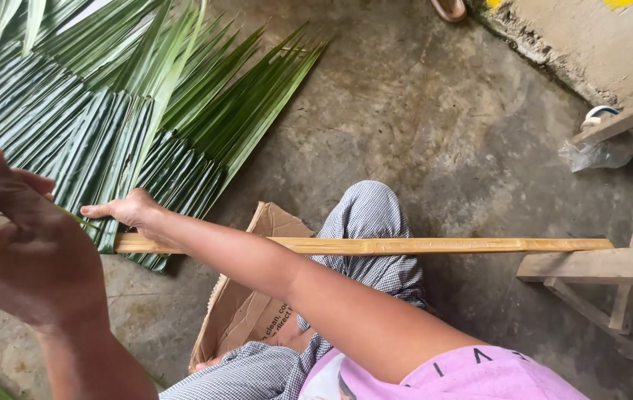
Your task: Weaving palm leaves onto a wooden stick to create a thatched panel
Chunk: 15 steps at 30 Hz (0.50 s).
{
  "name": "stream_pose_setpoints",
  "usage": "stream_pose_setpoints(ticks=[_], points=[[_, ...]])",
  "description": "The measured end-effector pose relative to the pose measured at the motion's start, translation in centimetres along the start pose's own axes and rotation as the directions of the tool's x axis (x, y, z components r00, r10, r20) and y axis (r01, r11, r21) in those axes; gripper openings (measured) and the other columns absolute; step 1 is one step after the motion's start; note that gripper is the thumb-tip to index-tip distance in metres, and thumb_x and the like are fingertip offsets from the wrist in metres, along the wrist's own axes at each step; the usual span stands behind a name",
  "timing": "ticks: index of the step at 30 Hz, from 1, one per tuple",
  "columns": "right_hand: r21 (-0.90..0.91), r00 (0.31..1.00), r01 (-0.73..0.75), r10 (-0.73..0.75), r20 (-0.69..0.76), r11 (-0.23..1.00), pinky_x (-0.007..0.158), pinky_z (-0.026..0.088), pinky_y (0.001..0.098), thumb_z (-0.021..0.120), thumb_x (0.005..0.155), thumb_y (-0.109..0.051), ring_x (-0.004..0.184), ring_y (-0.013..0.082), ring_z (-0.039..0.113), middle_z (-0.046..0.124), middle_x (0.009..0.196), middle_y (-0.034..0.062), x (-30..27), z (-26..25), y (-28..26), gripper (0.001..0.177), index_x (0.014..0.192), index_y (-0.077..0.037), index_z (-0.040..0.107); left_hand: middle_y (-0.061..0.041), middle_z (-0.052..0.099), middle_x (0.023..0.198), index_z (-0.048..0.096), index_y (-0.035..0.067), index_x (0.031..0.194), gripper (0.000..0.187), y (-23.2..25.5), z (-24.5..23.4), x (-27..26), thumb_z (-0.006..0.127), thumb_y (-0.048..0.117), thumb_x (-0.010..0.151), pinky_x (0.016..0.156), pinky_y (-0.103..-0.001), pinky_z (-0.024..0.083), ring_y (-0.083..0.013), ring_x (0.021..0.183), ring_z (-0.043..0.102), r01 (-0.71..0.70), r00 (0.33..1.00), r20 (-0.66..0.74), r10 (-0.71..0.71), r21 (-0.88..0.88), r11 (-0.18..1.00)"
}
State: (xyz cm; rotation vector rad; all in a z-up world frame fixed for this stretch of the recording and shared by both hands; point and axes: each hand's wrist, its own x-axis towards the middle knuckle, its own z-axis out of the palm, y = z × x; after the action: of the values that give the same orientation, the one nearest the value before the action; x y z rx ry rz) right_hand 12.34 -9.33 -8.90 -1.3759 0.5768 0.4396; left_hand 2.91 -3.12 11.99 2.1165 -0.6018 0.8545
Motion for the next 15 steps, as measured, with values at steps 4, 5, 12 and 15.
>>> stream_pose_setpoints(ticks=[4, 5, 12, 15], points=[[0.032, 1.0, -0.014, 0.015, -0.018, 0.999, 0.099, 0.053, 0.0449, 0.079, 0.055, -0.037, 0.107, 0.0426, 0.068, 0.068, 0.116, 0.0332, 0.7, 0.1, 0.9, 0.067, 0.095, 0.016, 0.07, -0.018, 0.071, 0.098, 0.067, -0.016, 0.126, 0.022, 0.0, -0.2, -0.6, 0.053, -0.012, 0.144, 0.071, -0.034, 0.049, -0.0233, 0.078, 0.064, 0.04, 0.999, 0.023, -0.041, 0.021, 0.999], [0.039, 1.0, -0.02, 0.021, -0.016, 0.999, 0.099, 0.053, 0.0449, 0.079, 0.055, -0.037, 0.107, 0.0426, 0.068, 0.068, 0.116, 0.0332, 0.3, 0.1, 0.8, 0.067, 0.095, 0.016, 0.07, -0.018, 0.071, 0.098, 0.067, -0.016, 0.126, 0.022, -0.2, -0.2, -0.7, 0.053, -0.012, 0.144, 0.071, -0.034, 0.049, -0.0233, 0.078, 0.064, 0.041, 0.999, 0.032, -0.042, 0.024, 0.999], [0.006, 1.0, -0.011, 0.011, 0.002, 1.0, 0.11, 0.048, 0.0473, 0.078, 0.057, -0.035, 0.121, 0.0471, 0.064, 0.066, 0.128, 0.036, 1.5, 0.0, 1.6, 0.064, 0.098, 0.014, 0.072, -0.023, 0.073, 0.099, 0.067, -0.02, 0.134, 0.019, 0.6, -0.5, -0.8, 0.051, -0.013, 0.141, 0.071, -0.036, 0.052, -0.0265, 0.079, 0.067, 0.026, 1.0, 0.014, -0.026, 0.012, 1.0], [0.019, 1.0, 0.008, -0.008, 0.001, 1.0, 0.11, 0.048, 0.0482, 0.079, 0.066, -0.029, 0.119, 0.0443, 0.066, 0.069, 0.126, 0.0326, 3.2, 0.1, 3.7, 0.046, 0.095, 0.006, 0.076, -0.02, 0.078, 0.109, 0.071, -0.015, 0.135, 0.031, -2.1, -1.4, -1.3, 0.042, -0.008, 0.141, 0.068, -0.032, 0.053, -0.0231, 0.08, 0.068, -0.001, 0.997, 0.078, -0.011, 0.145, 0.989]])
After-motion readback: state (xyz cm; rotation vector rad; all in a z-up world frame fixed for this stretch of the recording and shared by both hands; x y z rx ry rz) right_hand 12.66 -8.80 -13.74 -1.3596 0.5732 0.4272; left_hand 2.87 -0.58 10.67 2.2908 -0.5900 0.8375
